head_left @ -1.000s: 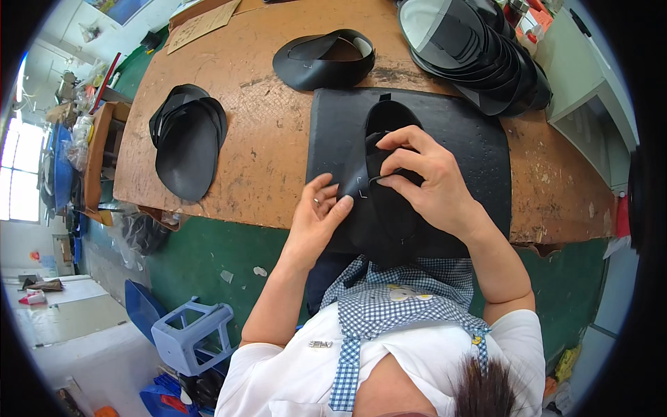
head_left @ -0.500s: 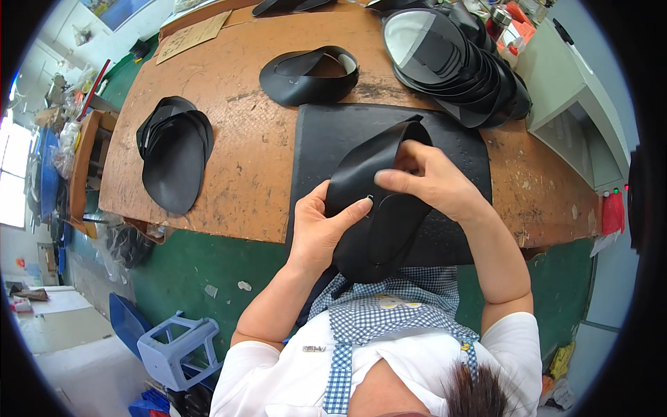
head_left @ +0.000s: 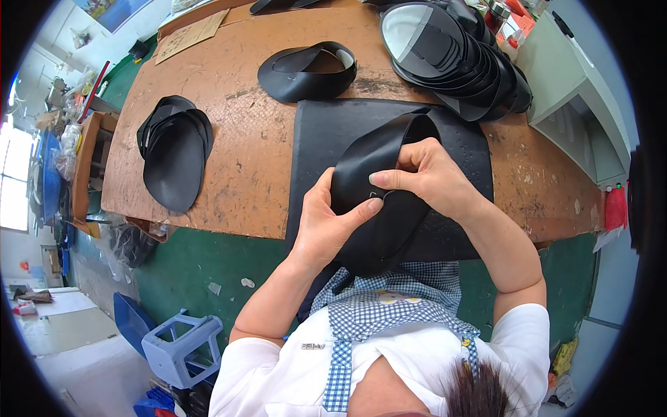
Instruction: The person assembles black plastic slippers by hand at a workbench. They pick up a slipper sole, insert a thin black insole, and then attach a black strap by pressing it into slots on the sole. The process is repeated for multiple units, with the person handling the components and pressing them together to form the finished footwear.
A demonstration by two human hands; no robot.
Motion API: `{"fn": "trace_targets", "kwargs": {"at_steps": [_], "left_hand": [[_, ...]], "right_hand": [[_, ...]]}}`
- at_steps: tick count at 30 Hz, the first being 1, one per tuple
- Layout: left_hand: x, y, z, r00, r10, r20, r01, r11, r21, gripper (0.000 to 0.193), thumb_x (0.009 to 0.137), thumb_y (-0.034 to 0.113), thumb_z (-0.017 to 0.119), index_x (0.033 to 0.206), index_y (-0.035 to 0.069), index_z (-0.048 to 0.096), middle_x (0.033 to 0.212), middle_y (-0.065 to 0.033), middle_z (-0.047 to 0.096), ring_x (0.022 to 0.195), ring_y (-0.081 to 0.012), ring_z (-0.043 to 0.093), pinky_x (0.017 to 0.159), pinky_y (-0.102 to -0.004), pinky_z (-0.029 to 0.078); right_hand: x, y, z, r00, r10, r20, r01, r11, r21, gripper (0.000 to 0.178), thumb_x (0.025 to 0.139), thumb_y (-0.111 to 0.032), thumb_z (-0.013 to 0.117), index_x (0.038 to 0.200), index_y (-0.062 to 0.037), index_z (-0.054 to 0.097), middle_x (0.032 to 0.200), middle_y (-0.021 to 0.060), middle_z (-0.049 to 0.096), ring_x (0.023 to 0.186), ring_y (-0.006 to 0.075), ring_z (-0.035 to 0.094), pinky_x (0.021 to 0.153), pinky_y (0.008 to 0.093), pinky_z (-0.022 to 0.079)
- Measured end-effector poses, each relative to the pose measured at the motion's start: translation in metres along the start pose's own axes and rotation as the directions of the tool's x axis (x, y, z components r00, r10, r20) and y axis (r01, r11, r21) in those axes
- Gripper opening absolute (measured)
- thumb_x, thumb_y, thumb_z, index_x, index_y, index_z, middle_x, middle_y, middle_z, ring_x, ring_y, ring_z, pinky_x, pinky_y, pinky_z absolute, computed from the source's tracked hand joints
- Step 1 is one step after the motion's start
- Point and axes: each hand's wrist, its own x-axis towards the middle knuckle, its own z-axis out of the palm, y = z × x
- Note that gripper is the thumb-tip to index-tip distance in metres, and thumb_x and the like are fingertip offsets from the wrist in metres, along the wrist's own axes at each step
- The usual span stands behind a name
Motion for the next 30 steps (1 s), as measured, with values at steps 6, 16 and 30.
{"fn": "trace_targets", "kwargs": {"at_steps": [6, 16, 30], "left_hand": [[-0.006, -0.03, -0.016, 0.991, -0.088, -0.098, 0.081, 0.994, -0.078, 0.045, 0.091, 0.009, 0.078, 0.128, -0.002, 0.055, 0.114, -0.0119, 0.067, 0.104, -0.017, 0.066, 0.091, -0.0304, 0.056], [-0.006, -0.017, -0.041, 0.874, 0.486, 0.028, -0.283, 0.46, 0.842, 0.057, 0.091, -0.003, 0.066, 0.145, 0.004, 0.048, 0.147, -0.0134, 0.051, 0.128, -0.0319, 0.055, 0.106, -0.0414, 0.047], [0.003, 0.007, -0.015, 0.831, 0.475, 0.288, -0.503, 0.422, 0.754, 0.047, 0.075, 0.005, 0.085, 0.119, 0.006, 0.068, 0.108, -0.0108, 0.065, 0.106, -0.0288, 0.06, 0.089, -0.0372, 0.052]], "right_hand": [[-0.003, -0.023, -0.01, 0.989, -0.15, 0.001, 0.141, 0.927, -0.349, 0.023, 0.096, -0.016, 0.072, 0.086, 0.0054, 0.069, 0.069, 0.0126, 0.066, 0.064, 0.0217, 0.063, 0.064, 0.0348, 0.048], [-0.025, 0.017, 0.015, 0.885, -0.452, 0.109, 0.408, 0.643, -0.648, 0.027, 0.083, -0.013, 0.079, 0.102, -0.001, 0.064, 0.101, 0.0125, 0.063, 0.1, 0.0315, 0.062, 0.088, 0.0417, 0.052], [-0.027, 0.011, -0.001, 0.824, -0.478, -0.303, 0.288, 0.815, -0.503, 0.015, 0.087, 0.004, 0.066, 0.101, -0.0011, 0.066, 0.095, 0.0131, 0.067, 0.085, 0.0304, 0.067, 0.075, 0.0396, 0.054]]}}
